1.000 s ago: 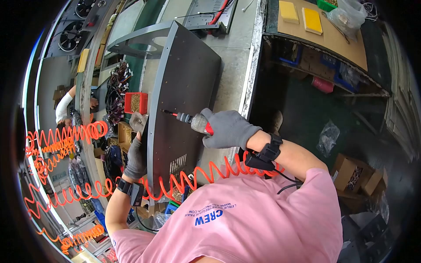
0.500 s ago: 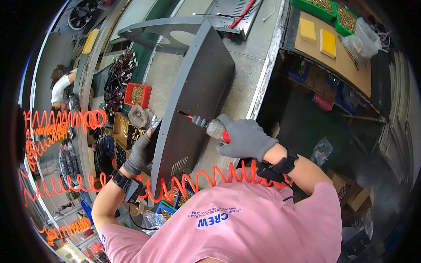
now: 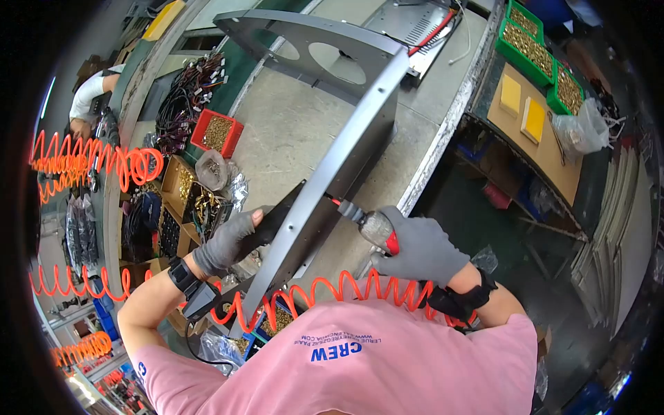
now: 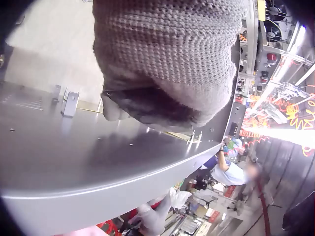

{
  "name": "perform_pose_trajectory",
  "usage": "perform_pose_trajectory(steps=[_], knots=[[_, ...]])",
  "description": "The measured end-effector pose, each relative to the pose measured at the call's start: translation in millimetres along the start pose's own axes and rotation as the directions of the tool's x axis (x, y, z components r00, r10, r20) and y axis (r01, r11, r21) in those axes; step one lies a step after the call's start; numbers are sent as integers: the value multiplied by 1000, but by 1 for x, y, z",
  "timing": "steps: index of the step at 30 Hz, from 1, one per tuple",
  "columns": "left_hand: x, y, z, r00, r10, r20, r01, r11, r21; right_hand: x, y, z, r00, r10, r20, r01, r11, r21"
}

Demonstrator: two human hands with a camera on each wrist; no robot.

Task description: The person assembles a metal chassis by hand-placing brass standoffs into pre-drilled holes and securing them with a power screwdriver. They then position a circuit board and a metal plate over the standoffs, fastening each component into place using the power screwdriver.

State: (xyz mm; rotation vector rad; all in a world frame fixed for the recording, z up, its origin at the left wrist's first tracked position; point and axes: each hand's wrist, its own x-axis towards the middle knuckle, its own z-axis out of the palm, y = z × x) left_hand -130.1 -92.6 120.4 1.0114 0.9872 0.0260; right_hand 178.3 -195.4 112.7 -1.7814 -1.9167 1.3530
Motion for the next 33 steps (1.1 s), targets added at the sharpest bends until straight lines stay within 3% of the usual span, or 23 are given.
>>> perform_pose_trajectory(steps=[1, 3, 5, 7, 11, 16, 18, 22, 24, 25, 27, 28, 33], knots=[[0, 2, 4, 1000, 13, -7, -13, 1000, -12, -1, -3, -3, 1000, 0, 3, 0, 1000, 6], [1, 4, 11, 999, 12, 41, 0, 961, -275, -1, -4, -5, 1000, -3, 17, 3, 1000, -11], [7, -4, 10, 998, 55, 31, -40, 930, -366, -1, 0, -3, 999, -31, -42, 29, 999, -40], [8, -6, 8, 995, -16, 101, 62, 880, -471, 1, -4, -6, 1000, 0, -4, 0, 998, -55], [-3, 15, 12, 987, -54, 155, 128, 844, -521, 2, -4, -7, 1000, 9, 23, -8, 999, -35], [3, 6, 4, 987, -14, 161, 98, 846, -525, 3, -5, -5, 1000, -14, -28, 14, 1000, 6], [6, 6, -3, 983, -34, 183, 70, 978, -194, 3, -4, -4, 1000, 2, -31, -3, 1000, -17], [7, 3, -2, 987, 72, 143, -34, 966, -255, 5, -2, 0, 998, -42, -54, 42, 999, -3], [3, 7, -1, 987, 106, 124, -100, 994, -52, 6, -2, -1, 995, -82, -64, 80, 996, -37], [3, 6, -1, 986, 105, 127, -98, 994, -57, 6, -1, -2, 995, -78, -61, 75, 996, -38], [4, 2, 2, 943, 318, 100, -332, 917, 220, 6, 0, -2, 998, -40, -39, 40, 999, 3], [9, -4, 4, 919, 385, 88, -395, 896, 206, 6, 0, -3, 999, -35, -37, 35, 999, 1], [16, -11, 8, 861, 502, 83, -502, 812, 299, 8, 2, -3, 996, -76, -45, 76, 997, 14]])
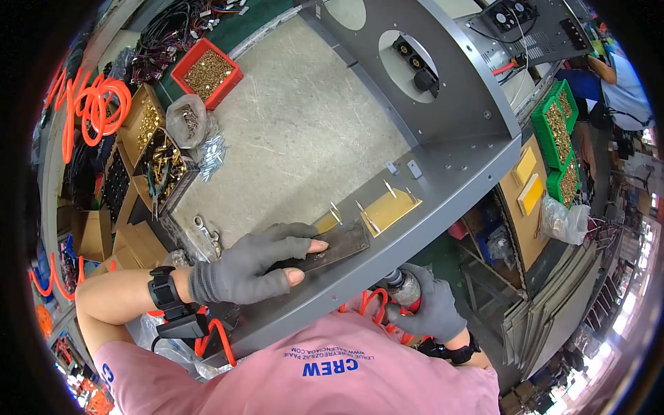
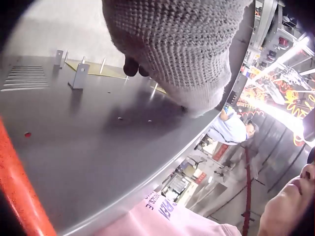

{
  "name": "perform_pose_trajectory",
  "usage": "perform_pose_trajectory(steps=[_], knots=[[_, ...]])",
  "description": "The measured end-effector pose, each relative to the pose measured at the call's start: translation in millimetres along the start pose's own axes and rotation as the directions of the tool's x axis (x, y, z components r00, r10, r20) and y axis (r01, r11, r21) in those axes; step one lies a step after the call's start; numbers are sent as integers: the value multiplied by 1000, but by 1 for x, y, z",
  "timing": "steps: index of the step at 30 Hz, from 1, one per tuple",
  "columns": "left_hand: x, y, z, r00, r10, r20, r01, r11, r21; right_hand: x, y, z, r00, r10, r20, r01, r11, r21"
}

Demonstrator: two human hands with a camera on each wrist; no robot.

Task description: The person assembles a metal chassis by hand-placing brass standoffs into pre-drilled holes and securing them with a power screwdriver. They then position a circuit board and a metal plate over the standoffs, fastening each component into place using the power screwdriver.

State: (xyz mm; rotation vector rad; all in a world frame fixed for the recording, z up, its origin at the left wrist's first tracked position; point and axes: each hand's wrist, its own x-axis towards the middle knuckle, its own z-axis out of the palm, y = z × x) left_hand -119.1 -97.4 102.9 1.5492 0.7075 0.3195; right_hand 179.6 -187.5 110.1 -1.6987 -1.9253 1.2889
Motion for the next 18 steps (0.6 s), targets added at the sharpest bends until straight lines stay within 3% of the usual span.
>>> perform_pose_trajectory(steps=[8, 14, 17, 18], knots=[[0, -2, 3, 999, -32, 4, 32, 999, -1, 1, 4, 1, 999, -33, -13, 33, 999, -14], [1, -13, 5, 996, 31, 89, -36, 998, 58, 0, 5, 2, 1000, -11, 19, 11, 1000, 11], [-1, -6, -10, 996, -1, 92, 1, 1000, 0, 1, 6, 4, 1000, -10, 0, 10, 999, 40], [-2, -3, -19, 981, -141, 136, 147, 989, -35, 1, 7, 5, 1000, -10, -20, 11, 999, 53]])
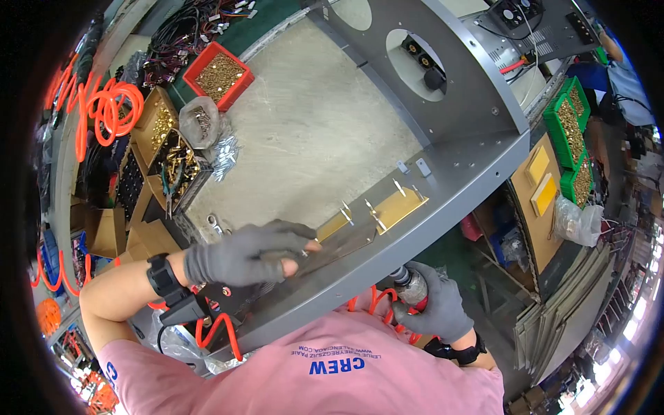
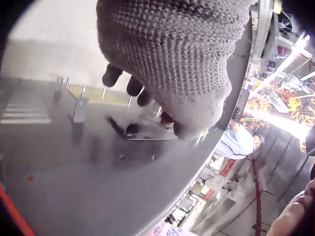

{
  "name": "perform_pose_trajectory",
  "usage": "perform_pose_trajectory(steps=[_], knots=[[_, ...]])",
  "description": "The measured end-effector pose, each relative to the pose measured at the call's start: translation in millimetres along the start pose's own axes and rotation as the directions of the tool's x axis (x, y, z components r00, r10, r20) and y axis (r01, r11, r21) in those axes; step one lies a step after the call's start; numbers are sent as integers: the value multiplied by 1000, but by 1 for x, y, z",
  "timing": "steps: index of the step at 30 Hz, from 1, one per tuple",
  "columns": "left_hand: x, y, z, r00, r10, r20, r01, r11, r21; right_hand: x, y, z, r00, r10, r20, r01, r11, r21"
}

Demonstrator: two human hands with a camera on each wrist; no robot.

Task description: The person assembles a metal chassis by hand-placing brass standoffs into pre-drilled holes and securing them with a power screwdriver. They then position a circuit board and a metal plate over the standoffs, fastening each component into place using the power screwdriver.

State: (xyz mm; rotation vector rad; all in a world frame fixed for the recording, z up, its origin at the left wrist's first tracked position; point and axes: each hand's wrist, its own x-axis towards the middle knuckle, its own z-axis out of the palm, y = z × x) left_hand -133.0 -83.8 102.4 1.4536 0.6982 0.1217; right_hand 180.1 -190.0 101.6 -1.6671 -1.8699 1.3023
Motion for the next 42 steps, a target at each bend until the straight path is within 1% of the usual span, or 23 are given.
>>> perform_pose_trajectory(steps=[1, 3, 5, 6, 8, 9, 10, 12, 15, 16, 19, 21, 22, 24, 25, 26, 28, 30, 32, 34, 38, 40, 42], knots=[[-2, 1, -11, 989, -140, 43, 142, 989, -49, 0, 1, 0, 1000, -7, 2, 7, 1000, 12], [-1, -14, -48, 976, -214, 30, 208, 970, 127, -1, 1, 0, 999, 33, 23, -33, 999, 25], [0, -16, -93, 916, -365, -169, 398, 882, 253, -1, -1, 0, 999, 36, 24, -37, 999, 28], [1, -27, -116, 821, -448, -354, 512, 852, 110, 0, -1, 0, 999, 46, 20, -46, 999, 21], [-6, -71, -170, 817, -67, -572, 430, 731, 530, 0, 2, 1, 1000, 18, 14, -18, 1000, -7], [-9, -80, -192, 810, -26, -585, 421, 721, 550, 0, 4, 2, 1000, 3, 2, -3, 999, -43], [-13, -91, -202, 808, -26, -588, 427, 714, 555, 0, 5, 3, 1000, -5, -1, 5, 999, -35], [-16, -116, -214, 637, -101, -764, 645, 613, 456, -1, 7, 5, 1000, 30, 2, -30, 1000, 2], [-9, -164, -205, 747, 63, -661, 545, 512, 664, -1, 5, 5, 1000, 30, 0, -30, 1000, -2], [-3, -160, -188, 754, -38, -656, 574, 522, 630, -2, 4, 4, 999, 36, -4, -36, 999, -1], [11, -169, -165, 764, 13, -645, 550, 511, 661, -1, 3, 3, 998, 66, 16, -66, 998, -11], [18, -175, -169, 480, 347, -806, 627, 507, 591, -3, 5, 6, 999, 31, -20, -32, 999, -36], [17, -182, -177, 481, 346, -806, 627, 507, 592, -2, 5, 7, 999, 32, -20, -33, 999, -36], [7, -203, -204, 229, 255, -940, 750, 569, 337, -2, 3, 7, 999, 22, -39, -22, 1000, -2], [-2, -217, -218, 305, 304, -902, 685, 588, 430, -2, 2, 7, 999, 24, -40, -25, 1000, -5], [-10, -231, -230, 306, 304, -902, 683, 590, 431, -3, 1, 7, 999, 30, -40, -30, 1000, -9], [-14, -237, -238, 592, 13, -806, 744, 377, 552, -3, 1, 7, 998, 40, -46, -41, 999, -15], [-7, -241, -236, 599, -48, -799, 752, 375, 542, -5, 3, 7, 999, 27, -30, -28, 999, -37], [-2, -238, -228, 506, -9, -862, 788, 410, 459, -5, 1, 7, 999, 37, -34, -38, 999, -33], [0, -225, -218, 545, -67, -836, 790, 375, 485, -5, -1, 7, 998, 43, -35, -45, 999, -30], [-12, -247, -223, 440, 172, -881, 682, 574, 453, -6, -2, 5, 998, 58, -35, -60, 997, -53], [-18, -232, -218, 316, 256, -914, 671, 621, 406, -6, -2, 4, 997, 66, -30, -67, 996, -62], [-12, -212, -215, 100, 144, -985, 639, 750, 174, -8, -2, 4, 996, 90, -25, -91, 995, -41]])
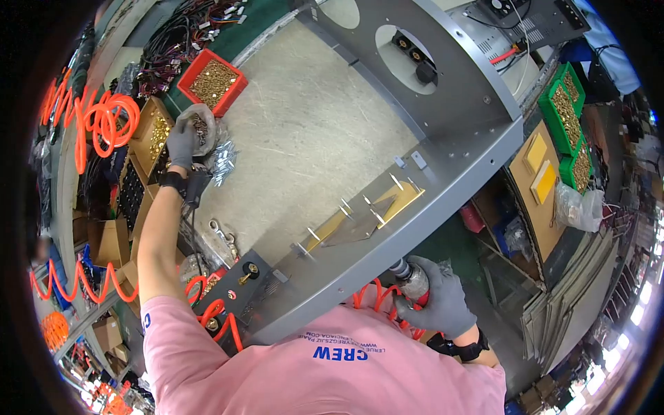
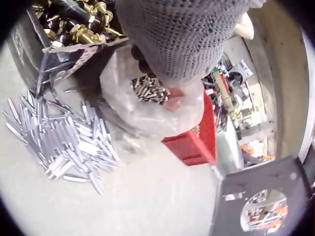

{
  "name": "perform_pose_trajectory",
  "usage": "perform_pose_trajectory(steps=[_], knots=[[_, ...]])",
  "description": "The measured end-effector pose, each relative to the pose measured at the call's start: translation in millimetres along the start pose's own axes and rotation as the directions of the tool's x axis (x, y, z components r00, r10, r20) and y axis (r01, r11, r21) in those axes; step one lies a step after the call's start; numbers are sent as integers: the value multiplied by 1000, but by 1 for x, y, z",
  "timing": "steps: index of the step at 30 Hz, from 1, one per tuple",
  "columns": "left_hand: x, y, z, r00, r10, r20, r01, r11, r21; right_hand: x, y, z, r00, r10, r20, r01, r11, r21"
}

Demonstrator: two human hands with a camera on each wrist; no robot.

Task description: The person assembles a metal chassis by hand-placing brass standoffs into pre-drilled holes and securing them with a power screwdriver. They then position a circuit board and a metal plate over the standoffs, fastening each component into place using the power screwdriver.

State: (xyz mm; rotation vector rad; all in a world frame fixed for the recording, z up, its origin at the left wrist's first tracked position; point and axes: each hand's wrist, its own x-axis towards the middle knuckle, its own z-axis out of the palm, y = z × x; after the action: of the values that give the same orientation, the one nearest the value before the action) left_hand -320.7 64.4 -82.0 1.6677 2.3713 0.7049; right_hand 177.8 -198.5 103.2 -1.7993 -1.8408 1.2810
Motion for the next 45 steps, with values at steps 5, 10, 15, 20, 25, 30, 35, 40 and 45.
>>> perform_pose_trajectory(steps=[5, 10, 15, 20, 25, 30, 35, 40, 45], knots=[[-26, 107, -36, 938, 148, 312, 58, 823, -566, 0, 0, 1, 1000, -4, 7, 4, 1000, -13], [-109, 227, -60, 491, 410, 768, 550, 537, -639, 2, -2, 0, 1000, -30, -9, 30, 1000, 4], [-180, 259, -83, 140, 521, 842, 760, 489, -429, 2, 0, 0, 999, -48, -12, 48, 999, -4], [-194, 266, -91, 137, 439, 888, 735, 555, -388, 2, 0, 0, 999, -34, 7, 34, 999, -7], [-199, 268, -93, 172, 437, 883, 707, 570, -420, 2, -3, -1, 999, -51, -3, 51, 999, 17], [-199, 271, -97, 182, 415, 891, 714, 567, -410, 2, -5, -2, 999, -35, 14, 35, 999, -2], [-201, 272, -98, 249, 474, 844, 629, 584, -513, 1, -4, -1, 1000, -23, 11, 23, 1000, -6], [-208, 272, -98, 331, 524, 785, 567, 554, -610, 2, -8, -2, 999, -30, 11, 30, 1000, 1], [-211, 270, -98, 339, 506, 793, 625, 509, -592, 2, -8, -4, 999, -49, 19, 48, 998, 36]])
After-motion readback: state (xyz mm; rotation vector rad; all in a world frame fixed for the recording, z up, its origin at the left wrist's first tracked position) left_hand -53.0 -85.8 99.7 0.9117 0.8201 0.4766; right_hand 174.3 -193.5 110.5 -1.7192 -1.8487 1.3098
